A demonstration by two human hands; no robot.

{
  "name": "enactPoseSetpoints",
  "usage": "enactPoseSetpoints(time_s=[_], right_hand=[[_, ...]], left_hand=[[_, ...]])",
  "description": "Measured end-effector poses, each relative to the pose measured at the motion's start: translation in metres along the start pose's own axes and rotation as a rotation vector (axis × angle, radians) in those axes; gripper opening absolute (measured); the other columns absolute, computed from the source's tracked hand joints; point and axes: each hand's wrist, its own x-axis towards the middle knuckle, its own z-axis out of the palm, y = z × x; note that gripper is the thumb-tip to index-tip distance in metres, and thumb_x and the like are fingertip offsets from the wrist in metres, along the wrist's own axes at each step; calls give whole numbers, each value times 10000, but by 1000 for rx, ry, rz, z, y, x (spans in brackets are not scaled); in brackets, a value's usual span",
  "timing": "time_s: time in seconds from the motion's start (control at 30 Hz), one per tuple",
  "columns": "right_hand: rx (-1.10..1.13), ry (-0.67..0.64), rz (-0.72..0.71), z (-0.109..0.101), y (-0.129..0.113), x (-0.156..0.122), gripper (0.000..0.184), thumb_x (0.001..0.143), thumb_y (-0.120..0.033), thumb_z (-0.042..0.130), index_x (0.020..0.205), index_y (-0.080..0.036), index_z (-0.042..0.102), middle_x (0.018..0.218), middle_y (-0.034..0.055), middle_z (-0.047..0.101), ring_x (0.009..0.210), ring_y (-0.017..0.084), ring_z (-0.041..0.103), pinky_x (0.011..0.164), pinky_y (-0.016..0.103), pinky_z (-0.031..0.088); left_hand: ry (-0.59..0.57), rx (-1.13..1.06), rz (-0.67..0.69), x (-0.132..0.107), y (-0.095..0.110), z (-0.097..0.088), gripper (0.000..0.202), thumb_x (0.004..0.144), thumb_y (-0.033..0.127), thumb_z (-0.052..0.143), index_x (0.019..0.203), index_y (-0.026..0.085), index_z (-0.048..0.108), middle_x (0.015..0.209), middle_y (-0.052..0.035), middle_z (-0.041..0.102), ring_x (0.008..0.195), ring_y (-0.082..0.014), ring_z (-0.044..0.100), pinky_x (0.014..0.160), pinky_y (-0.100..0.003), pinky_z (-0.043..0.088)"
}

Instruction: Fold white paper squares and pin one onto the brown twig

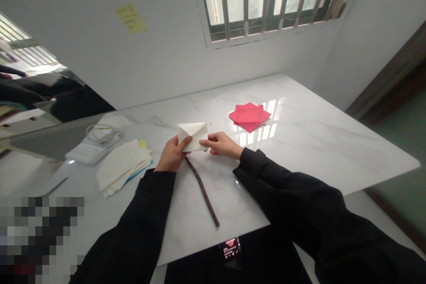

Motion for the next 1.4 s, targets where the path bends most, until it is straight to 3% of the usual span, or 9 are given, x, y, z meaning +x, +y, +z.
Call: enactPoseSetpoints(time_s=[0.1, 0.27, 0.53, 0.7, 0.93, 1.07, 1.2, 1.4], right_hand=[[-49, -18, -3, 0, 0, -1, 506, 855, -629, 698, 752, -134, 668, 613, 1, 606, 507, 77, 458, 486, 217, 342], [-118, -38, -46, 1, 1, -1, 505, 875, -628, 669, 824, -128, 719, 725, 33, 689, 515, 75, 469, 499, 222, 347], [-141, -15, -68, 2, 1, -1, 521, 876, -638, 661, 781, -127, 707, 690, 31, 677, 521, 79, 460, 519, 227, 346], [-114, -4, -58, 1, 3, 0, 518, 862, -630, 676, 778, -120, 714, 650, 21, 653, 518, 78, 451, 518, 226, 336], [-98, -2, -15, 2, 0, -1, 511, 849, -619, 699, 749, -118, 704, 654, 27, 654, 525, 77, 467, 509, 221, 331], [-40, -7, -5, 3, 0, 0, 540, 849, -651, 693, 824, -112, 724, 678, 31, 661, 527, 76, 468, 491, 214, 325], [56, 8, 16, 3, 1, 2, 634, 909, -720, 571, 931, -107, 732, 741, 57, 683, 535, 82, 485, 469, 210, 333], [109, 90, 34, 4, -1, 2, 701, 936, -779, 461, 814, -120, 665, 795, 98, 704, 539, 94, 511, 462, 220, 379]], left_hand=[[42, -74, -4, 1, 2, 1, 568, 670, 480, 862, 1075, 118, 694, 887, -64, 728, 702, -159, 635, 567, -223, 473], [69, -135, 6, 1, 5, 1, 519, 670, 452, 864, 1039, 129, 693, 881, -53, 719, 703, -148, 628, 564, -215, 465], [67, -142, -27, 0, 6, 2, 530, 683, 464, 862, 1057, 135, 683, 862, -38, 695, 674, -124, 603, 517, -191, 455], [50, -172, -39, -1, 10, 3, 505, 764, 497, 818, 1092, 137, 682, 870, -47, 698, 682, -134, 623, 500, -197, 496], [186, -271, -128, 1, 10, 4, 453, 906, 545, 688, 1074, 124, 681, 835, -61, 706, 636, -152, 647, 478, -235, 534], [117, -248, -100, 0, 9, 5, 456, 909, 540, 692, 1063, 111, 676, 826, -78, 708, 620, -159, 652, 472, -245, 527], [40, -216, -110, -2, 8, 4, 510, 921, 583, 649, 1065, 95, 672, 789, -87, 702, 561, -148, 623, 465, -247, 506], [-42, -101, -38, 0, 0, 2, 525, 772, 576, 800, 999, 122, 665, 760, -30, 664, 588, -129, 599, 507, -232, 510]])
